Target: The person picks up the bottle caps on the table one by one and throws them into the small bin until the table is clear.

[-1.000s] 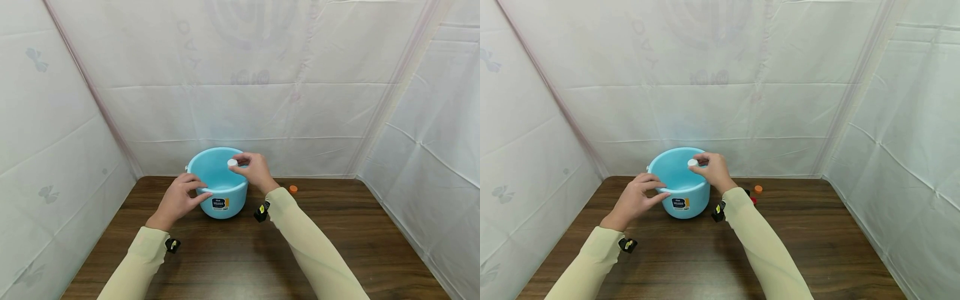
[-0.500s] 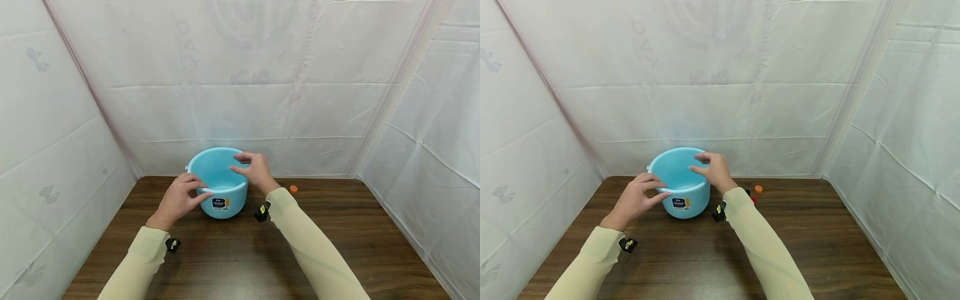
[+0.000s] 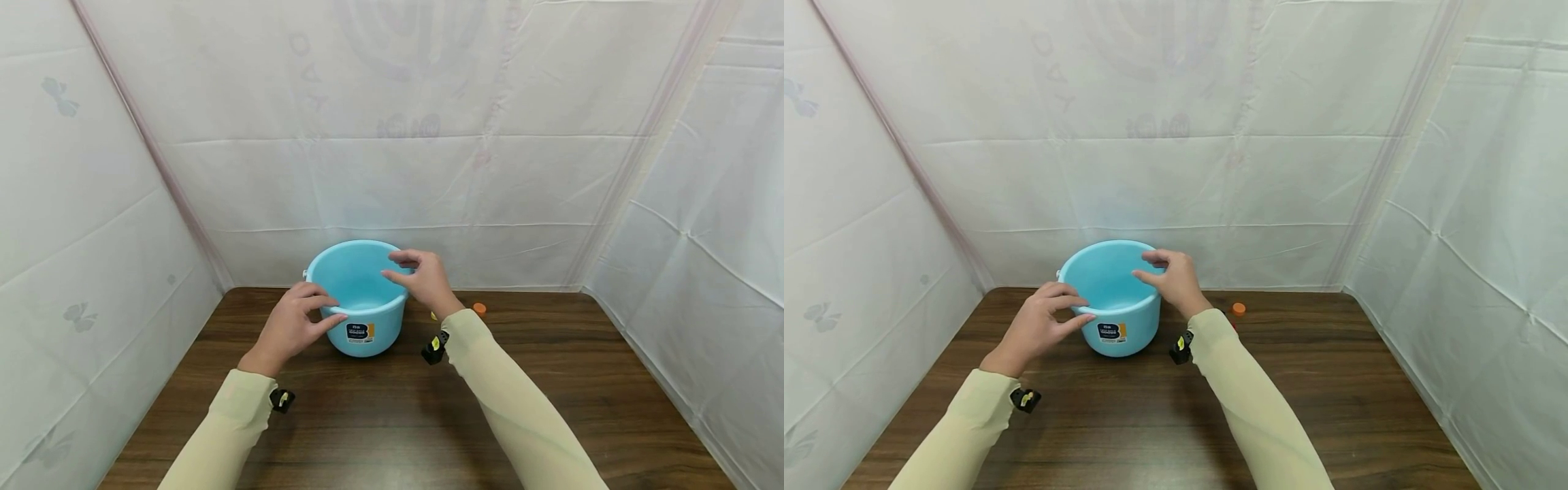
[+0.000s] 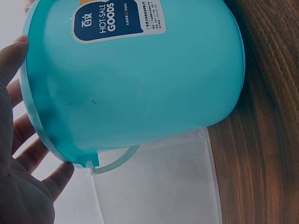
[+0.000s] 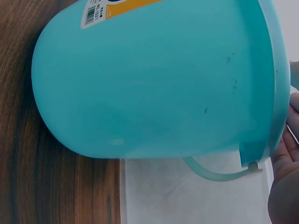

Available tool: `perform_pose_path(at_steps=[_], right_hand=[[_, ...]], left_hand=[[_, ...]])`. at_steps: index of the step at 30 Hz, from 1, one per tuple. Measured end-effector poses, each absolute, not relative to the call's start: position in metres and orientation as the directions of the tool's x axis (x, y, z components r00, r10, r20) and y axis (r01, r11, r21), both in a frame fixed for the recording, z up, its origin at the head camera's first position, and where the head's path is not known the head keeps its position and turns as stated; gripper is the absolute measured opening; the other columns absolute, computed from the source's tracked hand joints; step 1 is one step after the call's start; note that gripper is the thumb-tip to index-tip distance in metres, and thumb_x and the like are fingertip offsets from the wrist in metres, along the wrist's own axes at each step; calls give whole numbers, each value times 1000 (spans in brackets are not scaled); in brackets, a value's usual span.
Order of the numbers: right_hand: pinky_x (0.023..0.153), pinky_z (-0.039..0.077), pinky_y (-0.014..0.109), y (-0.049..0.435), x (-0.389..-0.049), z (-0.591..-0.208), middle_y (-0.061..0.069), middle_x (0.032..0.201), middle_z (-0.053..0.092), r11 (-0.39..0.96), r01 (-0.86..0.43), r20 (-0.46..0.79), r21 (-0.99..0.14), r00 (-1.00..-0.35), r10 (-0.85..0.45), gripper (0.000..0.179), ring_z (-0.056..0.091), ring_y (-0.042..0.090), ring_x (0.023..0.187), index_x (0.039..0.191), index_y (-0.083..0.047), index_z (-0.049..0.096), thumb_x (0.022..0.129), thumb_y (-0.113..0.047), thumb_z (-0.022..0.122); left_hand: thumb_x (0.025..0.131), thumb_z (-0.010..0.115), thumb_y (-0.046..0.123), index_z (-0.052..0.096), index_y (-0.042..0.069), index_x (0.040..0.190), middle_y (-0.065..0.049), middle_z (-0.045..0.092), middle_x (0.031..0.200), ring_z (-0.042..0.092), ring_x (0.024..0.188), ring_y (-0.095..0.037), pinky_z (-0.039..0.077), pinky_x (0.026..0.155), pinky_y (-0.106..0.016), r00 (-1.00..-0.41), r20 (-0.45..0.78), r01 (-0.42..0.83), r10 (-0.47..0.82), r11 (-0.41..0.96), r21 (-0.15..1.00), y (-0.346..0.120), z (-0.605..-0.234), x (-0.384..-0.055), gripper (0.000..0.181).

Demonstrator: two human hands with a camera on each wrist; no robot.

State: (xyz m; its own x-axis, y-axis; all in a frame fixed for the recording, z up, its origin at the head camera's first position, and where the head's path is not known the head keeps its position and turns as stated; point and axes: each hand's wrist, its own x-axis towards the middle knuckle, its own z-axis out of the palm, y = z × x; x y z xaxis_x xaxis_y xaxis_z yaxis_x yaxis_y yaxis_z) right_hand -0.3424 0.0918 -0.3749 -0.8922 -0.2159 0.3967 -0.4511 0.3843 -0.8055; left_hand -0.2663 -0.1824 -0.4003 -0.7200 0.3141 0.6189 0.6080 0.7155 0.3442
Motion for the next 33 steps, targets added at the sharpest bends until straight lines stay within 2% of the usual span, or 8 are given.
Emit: perform_pose_path(at_steps=[6,13,15,21,26,33], right_hand=[[98,58,44,104,-341,-380,5,123,74,365,-448,404,-816,-894,-195,36,69,25,116,119,-13,75,88,-31,83],[92,60,41,121,-338,-388,8,124,73,332,-459,422,-824,-888,-180,39,66,34,120,119,-15,76,87,-34,84],[91,61,41,125,-337,-390,7,123,73,328,-456,423,-827,-890,-171,40,67,32,119,119,-14,76,87,-36,84],[97,58,47,134,-334,-395,5,120,75,340,-443,416,-830,-897,-154,45,69,23,114,119,-10,76,86,-39,85],[101,55,52,142,-332,-400,6,120,75,363,-442,420,-820,-896,-142,44,69,26,114,119,-9,76,86,-37,85],[100,57,47,153,-329,-410,8,123,74,368,-422,402,-828,-906,-134,46,70,25,114,119,-11,76,84,-39,86]], left_hand=[[79,90,30,82,13,96,-1,70,98,59,102,-21,58,88,-46,-716,623,612,315,712,344,-182,-400,-266,25],[79,90,30,82,14,95,0,69,97,58,100,-20,57,86,-44,-709,630,619,318,708,339,-182,-400,-267,24],[79,90,31,82,14,94,1,69,97,58,99,-19,56,84,-43,-707,631,621,320,709,335,-182,-400,-267,24],[80,90,30,81,14,95,1,69,97,58,98,-19,56,82,-43,-700,637,624,322,710,327,-183,-401,-268,23],[79,90,31,81,14,94,0,70,97,58,99,-19,56,84,-42,-706,633,621,317,707,340,-183,-400,-266,25],[80,90,30,81,14,94,0,70,98,59,100,-20,57,85,-44,-708,631,619,316,708,340,-183,-401,-267,23]])
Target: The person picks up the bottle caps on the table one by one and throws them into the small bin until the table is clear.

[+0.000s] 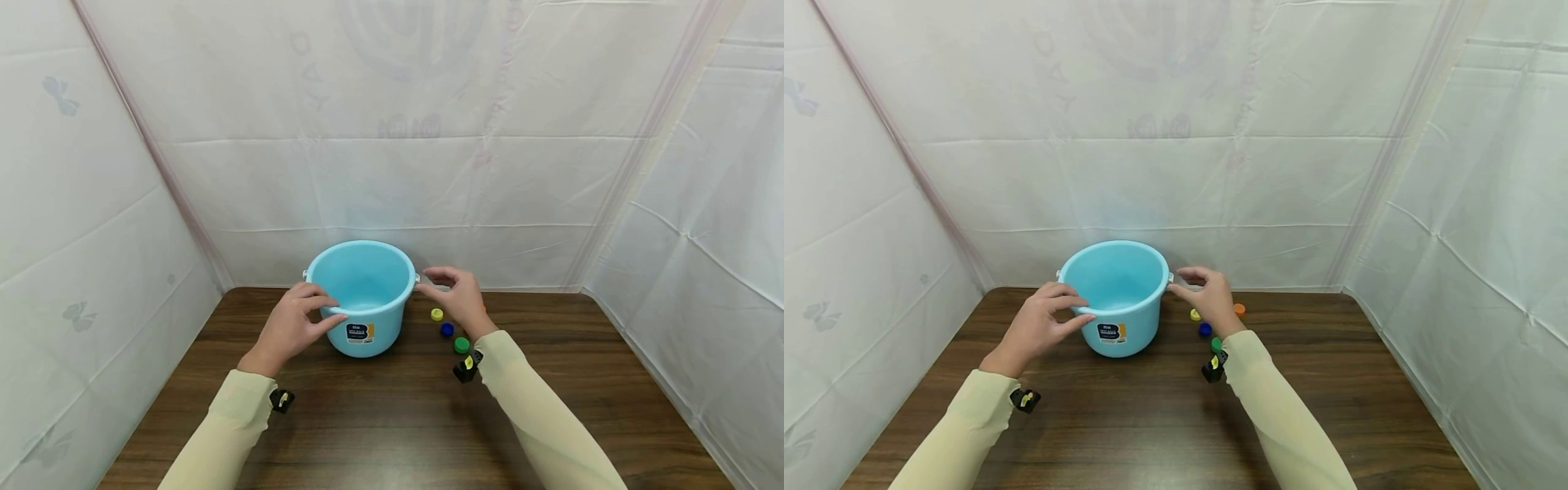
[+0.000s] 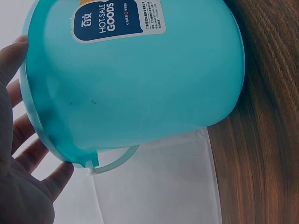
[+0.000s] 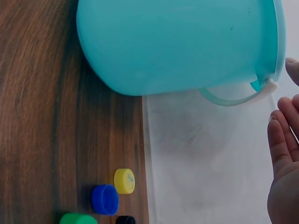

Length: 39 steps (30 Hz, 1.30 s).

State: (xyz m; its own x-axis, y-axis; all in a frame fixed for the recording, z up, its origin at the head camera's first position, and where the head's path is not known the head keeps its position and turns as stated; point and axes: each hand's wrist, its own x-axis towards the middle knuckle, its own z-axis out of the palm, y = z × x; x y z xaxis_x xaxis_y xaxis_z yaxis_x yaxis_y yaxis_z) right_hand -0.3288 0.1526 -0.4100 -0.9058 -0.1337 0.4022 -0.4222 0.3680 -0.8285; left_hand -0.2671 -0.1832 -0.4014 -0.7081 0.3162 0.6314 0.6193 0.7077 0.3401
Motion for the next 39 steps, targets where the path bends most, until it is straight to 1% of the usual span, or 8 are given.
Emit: perform_pose_path(at_steps=[3,5,10,12,19,26,33,39], right_hand=[[100,57,48,158,-329,-415,11,124,73,348,-422,398,-837,-907,-142,49,69,29,115,120,-7,74,85,-38,85],[99,57,48,161,-328,-418,12,124,73,351,-422,398,-836,-906,-142,48,69,30,116,120,-8,75,85,-38,85],[99,57,46,169,-324,-423,7,122,75,381,-431,412,-818,-901,-135,38,69,31,115,117,-16,76,86,-37,84],[98,57,46,171,-323,-426,7,121,75,383,-439,421,-812,-897,-136,37,69,34,115,116,-15,76,86,-34,84],[93,60,40,180,-321,-436,6,117,76,410,-432,425,-803,-898,-114,34,72,24,108,115,-13,77,86,-30,85],[91,60,31,189,-317,-446,8,119,75,416,-391,389,-821,-917,-92,38,72,24,107,115,-12,77,85,-32,86],[95,59,44,196,-313,-453,13,121,74,427,-368,365,-826,-926,-93,42,71,32,109,118,-6,75,86,-30,85],[95,58,48,203,-311,-462,17,121,73,443,-326,322,-835,-943,-89,41,71,35,110,119,-11,75,86,-34,85]], left_hand=[[80,90,30,81,14,95,0,70,98,59,100,-20,57,86,-44,-711,628,618,317,708,342,-183,-401,-267,24],[80,90,31,81,14,95,0,70,98,59,100,-20,56,86,-44,-711,627,618,319,708,342,-183,-401,-267,24],[80,90,31,81,14,95,0,70,98,59,99,-19,56,85,-44,-708,629,620,321,708,337,-183,-401,-267,24],[80,90,31,81,14,95,0,70,98,59,99,-19,56,85,-44,-707,630,621,321,707,337,-183,-401,-266,24],[80,90,30,81,14,94,0,70,97,59,98,-20,56,86,-45,-697,639,630,324,703,330,-183,-402,-267,23],[79,90,30,82,13,95,0,70,97,59,97,-19,56,85,-44,-693,641,634,328,701,326,-182,-401,-267,24],[79,90,30,82,13,94,0,71,97,60,98,-20,56,87,-45,-691,645,636,325,698,329,-183,-401,-267,24],[80,90,30,81,13,94,-1,70,97,60,98,-20,56,89,-46,-701,637,629,321,700,339,-184,-401,-265,24]])
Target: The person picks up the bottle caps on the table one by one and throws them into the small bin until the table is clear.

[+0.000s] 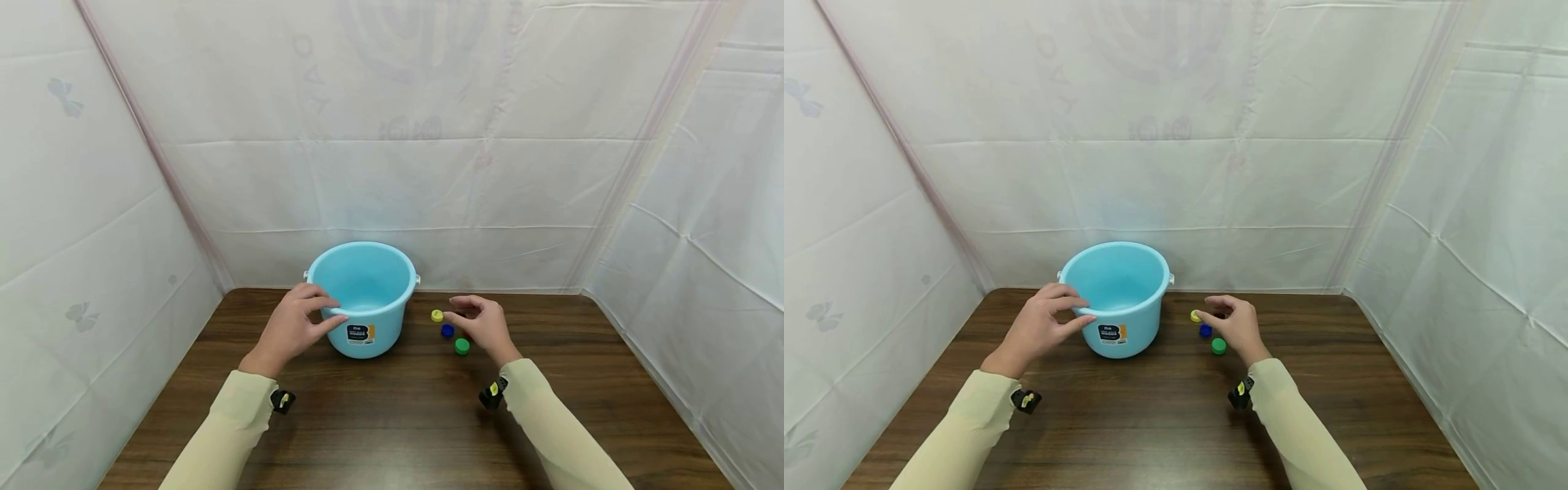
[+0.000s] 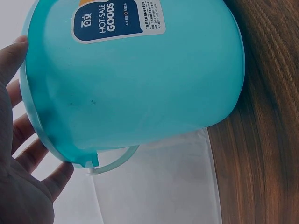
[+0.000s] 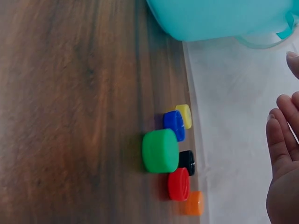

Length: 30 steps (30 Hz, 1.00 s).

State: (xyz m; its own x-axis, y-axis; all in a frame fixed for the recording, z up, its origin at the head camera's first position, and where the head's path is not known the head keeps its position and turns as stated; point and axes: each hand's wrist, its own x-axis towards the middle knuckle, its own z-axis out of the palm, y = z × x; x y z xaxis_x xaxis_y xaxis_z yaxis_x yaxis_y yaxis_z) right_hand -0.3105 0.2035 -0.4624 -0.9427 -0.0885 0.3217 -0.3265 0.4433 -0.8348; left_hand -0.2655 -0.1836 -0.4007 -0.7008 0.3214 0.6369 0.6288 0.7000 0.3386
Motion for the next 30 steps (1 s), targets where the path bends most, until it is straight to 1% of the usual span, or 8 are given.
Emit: perform_pose_path(at_steps=[7,9,11,13,17,19,24,30], right_hand=[[96,57,51,211,-308,-472,15,119,74,425,-322,314,-846,-945,-91,38,71,33,110,115,-12,76,85,-32,86],[96,57,50,213,-307,-474,16,120,74,427,-318,309,-846,-946,-92,39,71,32,110,116,-12,76,85,-33,86],[95,58,47,214,-306,-476,16,121,74,437,-306,298,-846,-950,-89,39,71,32,109,116,-12,76,85,-35,85],[93,60,40,216,-304,-478,15,121,74,450,-293,284,-844,-955,-89,41,72,30,107,117,-12,76,85,-36,85],[85,59,27,218,-302,-483,15,120,74,460,-270,259,-846,-962,-87,47,72,26,102,118,-7,75,85,-38,85],[82,58,23,219,-301,-485,15,118,74,457,-263,251,-850,-964,-87,48,72,25,98,119,-4,75,85,-36,85],[78,57,20,222,-300,-492,13,113,75,463,-247,236,-851,-968,-84,45,70,22,94,119,-3,74,85,-31,85],[80,56,20,224,-299,-497,13,115,75,487,-237,226,-841,-971,-82,44,71,23,97,118,-4,75,85,-31,86]], left_hand=[[79,90,31,81,13,95,-1,71,98,60,98,-20,56,90,-46,-703,634,626,321,703,338,-183,-401,-265,26],[79,90,30,81,13,95,-1,71,98,60,98,-20,56,90,-46,-701,636,627,321,702,337,-184,-401,-265,25],[79,90,30,81,13,94,-1,71,98,60,98,-21,56,90,-46,-702,637,628,321,700,340,-184,-401,-265,25],[80,90,30,81,13,94,-1,71,98,60,98,-20,56,89,-46,-702,636,627,319,700,341,-184,-402,-266,24],[79,90,30,81,13,94,-1,71,97,60,98,-20,57,88,-46,-704,636,624,316,703,341,-184,-401,-266,24],[79,90,30,81,13,94,-1,71,97,60,98,-20,57,88,-46,-704,637,624,316,703,341,-184,-402,-266,25],[79,90,31,81,13,95,-1,71,98,60,99,-21,56,89,-46,-705,635,624,318,703,341,-184,-401,-266,25],[79,90,31,81,13,95,-1,70,98,60,99,-20,56,88,-45,-705,634,625,319,702,342,-183,-401,-265,26]])
